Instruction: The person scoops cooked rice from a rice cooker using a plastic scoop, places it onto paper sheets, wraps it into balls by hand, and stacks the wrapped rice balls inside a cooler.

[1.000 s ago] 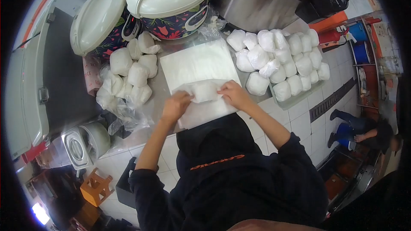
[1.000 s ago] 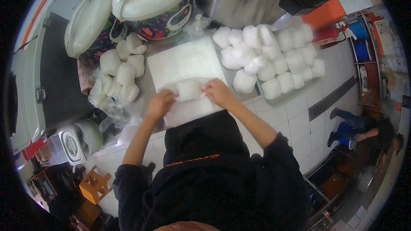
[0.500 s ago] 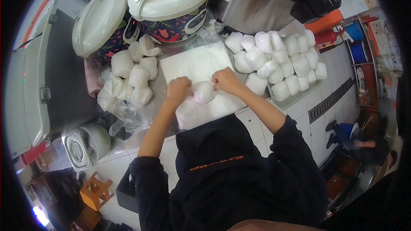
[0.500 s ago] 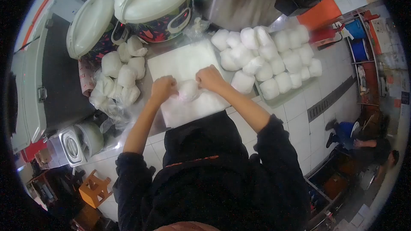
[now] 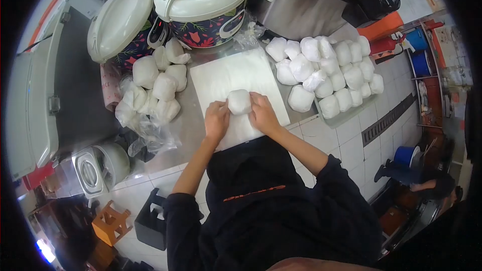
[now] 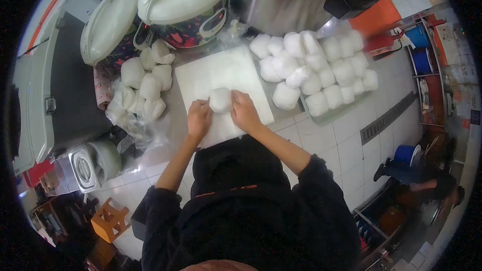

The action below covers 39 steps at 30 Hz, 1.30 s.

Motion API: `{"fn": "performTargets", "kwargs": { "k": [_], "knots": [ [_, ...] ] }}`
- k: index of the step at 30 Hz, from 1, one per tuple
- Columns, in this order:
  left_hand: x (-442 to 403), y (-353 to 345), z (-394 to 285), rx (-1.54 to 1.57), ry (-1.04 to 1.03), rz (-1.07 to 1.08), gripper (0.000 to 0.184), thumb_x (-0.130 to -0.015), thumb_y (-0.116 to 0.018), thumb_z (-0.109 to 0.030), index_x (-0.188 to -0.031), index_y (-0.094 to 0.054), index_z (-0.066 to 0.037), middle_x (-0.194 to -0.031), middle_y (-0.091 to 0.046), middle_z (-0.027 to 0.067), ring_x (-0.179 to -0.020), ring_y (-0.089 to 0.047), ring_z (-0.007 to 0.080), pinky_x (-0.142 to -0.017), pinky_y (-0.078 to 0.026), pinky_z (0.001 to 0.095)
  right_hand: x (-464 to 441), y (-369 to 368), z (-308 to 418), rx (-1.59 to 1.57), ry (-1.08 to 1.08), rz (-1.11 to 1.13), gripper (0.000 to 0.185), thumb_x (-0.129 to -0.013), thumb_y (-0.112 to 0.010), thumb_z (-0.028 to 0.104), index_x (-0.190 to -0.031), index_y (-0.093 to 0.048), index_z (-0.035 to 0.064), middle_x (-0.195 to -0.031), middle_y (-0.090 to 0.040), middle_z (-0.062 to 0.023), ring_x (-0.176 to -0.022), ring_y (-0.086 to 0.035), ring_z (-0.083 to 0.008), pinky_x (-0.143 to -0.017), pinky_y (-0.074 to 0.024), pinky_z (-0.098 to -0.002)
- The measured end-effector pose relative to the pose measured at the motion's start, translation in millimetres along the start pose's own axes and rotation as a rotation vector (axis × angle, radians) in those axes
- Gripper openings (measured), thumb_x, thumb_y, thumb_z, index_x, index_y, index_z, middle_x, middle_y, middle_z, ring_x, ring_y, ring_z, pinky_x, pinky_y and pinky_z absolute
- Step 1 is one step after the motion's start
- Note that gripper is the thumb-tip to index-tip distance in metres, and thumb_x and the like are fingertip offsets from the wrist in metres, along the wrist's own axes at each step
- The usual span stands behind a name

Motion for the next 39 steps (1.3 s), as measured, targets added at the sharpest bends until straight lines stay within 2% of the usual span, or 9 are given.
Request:
{"fn": "performTargets", "kwargs": {
  "k": [3,6,10,19,22,25,33,37,39],
  "knots": [
    [10.0,-6.1,9.3,0.523,0.847,-0.016,0.023,-0.081,-0.056,-0.011,-0.101,-0.054,0.000,-0.071,-0.059,0.0133,-0.060,-0.056,0.0296,-0.054,-0.043,0.0372,-33.1,25.8,7.4,-0.008,-0.244,0.207,0.016,-0.072,-0.057,0.008,-0.084,-0.058,-0.0028,-0.093,-0.055,-0.0187,-0.087,-0.054,-0.0338,-0.072,-0.0439,-0.0411],
    [-8.3,7.0,-24.1,0.472,0.866,-0.020,0.023,-0.084,-0.058,-0.018,-0.097,-0.053,0.000,-0.066,-0.059,0.0166,-0.052,-0.056,0.0334,-0.050,-0.042,0.0382,-53.9,21.9,-1.7,0.129,-0.243,0.224,0.010,-0.072,-0.056,0.009,-0.071,-0.054,-0.0013,-0.079,-0.054,-0.0176,-0.077,-0.056,-0.0336,-0.067,-0.0450,-0.0429],
    [-20.0,0.8,-44.0,0.301,0.289,0.153,0.024,-0.077,-0.064,-0.015,-0.096,-0.056,-0.004,-0.077,-0.063,0.0133,-0.064,-0.060,0.0280,-0.057,-0.046,0.0350,-70.9,-1.3,7.7,0.140,-0.092,0.216,0.007,-0.071,-0.055,0.007,-0.070,-0.054,0.0002,-0.078,-0.054,-0.0157,-0.077,-0.055,-0.0321,-0.066,-0.0452,-0.0407],
    [-27.5,-1.1,-7.7,-0.029,0.648,-0.035,0.006,-0.063,-0.064,-0.006,-0.063,-0.059,-0.008,-0.065,-0.054,0.0065,-0.075,-0.057,0.0262,-0.060,-0.045,0.0358,-41.5,8.7,34.9,-0.121,0.243,0.211,0.013,-0.068,-0.055,0.005,-0.080,-0.056,0.0016,-0.082,-0.055,-0.0108,-0.080,-0.053,-0.0273,-0.071,-0.0458,-0.0355],
    [-29.0,5.4,-8.3,0.271,0.636,-0.258,0.011,-0.063,-0.065,-0.003,-0.073,-0.064,-0.007,-0.072,-0.058,0.0098,-0.075,-0.059,0.0262,-0.063,-0.047,0.0346,-27.0,8.6,22.7,-0.147,0.302,0.139,0.026,-0.068,-0.057,0.007,-0.093,-0.058,0.0007,-0.091,-0.057,-0.0113,-0.088,-0.054,-0.0263,-0.077,-0.0452,-0.0341],
    [-20.5,-17.6,9.5,0.437,0.684,-0.001,0.025,-0.065,-0.065,-0.001,-0.090,-0.065,-0.002,-0.083,-0.062,0.0114,-0.074,-0.061,0.0235,-0.064,-0.048,0.0307,-22.1,7.8,20.2,-0.136,0.379,0.122,0.038,-0.068,-0.060,0.011,-0.104,-0.056,0.0000,-0.097,-0.058,-0.0129,-0.093,-0.054,-0.0275,-0.082,-0.0436,-0.0353],
    [14.5,-26.1,29.2,1.377,1.345,0.130,0.028,-0.086,-0.047,-0.027,-0.095,-0.059,-0.004,-0.077,-0.060,0.0050,-0.059,-0.055,0.0145,-0.047,-0.043,0.0237,-73.9,0.6,47.9,-0.218,0.591,0.467,0.051,-0.070,-0.067,0.032,-0.107,-0.050,0.0025,-0.093,-0.058,-0.0143,-0.090,-0.054,-0.0313,-0.079,-0.0420,-0.0376],
    [5.9,43.5,18.6,1.687,1.234,0.044,0.038,-0.092,-0.027,-0.037,-0.093,-0.051,-0.008,-0.065,-0.052,0.0025,-0.048,-0.046,0.0114,-0.036,-0.033,0.0227,-130.8,12.3,118.2,-0.471,0.056,0.761,0.044,-0.076,-0.066,0.032,-0.106,-0.049,0.0042,-0.092,-0.057,-0.0130,-0.087,-0.056,-0.0266,-0.079,-0.0429,-0.0328],
    [5.5,98.9,23.9,1.770,1.052,0.046,0.040,-0.093,-0.022,-0.037,-0.095,-0.050,-0.007,-0.061,-0.050,0.0029,-0.045,-0.046,0.0122,-0.035,-0.034,0.0218,-159.0,7.1,164.7,-0.604,0.060,0.717,0.046,-0.077,-0.065,0.037,-0.107,-0.050,0.0055,-0.091,-0.060,-0.0128,-0.084,-0.059,-0.0227,-0.075,-0.0448,-0.0314]
  ]
}}
Point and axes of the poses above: each hand's wrist, its own x-axis away from the middle knuckle, its own y-axis out of the back of the hand, z = x × y, the point moved 6 cm from there along -x, towards the middle knuckle
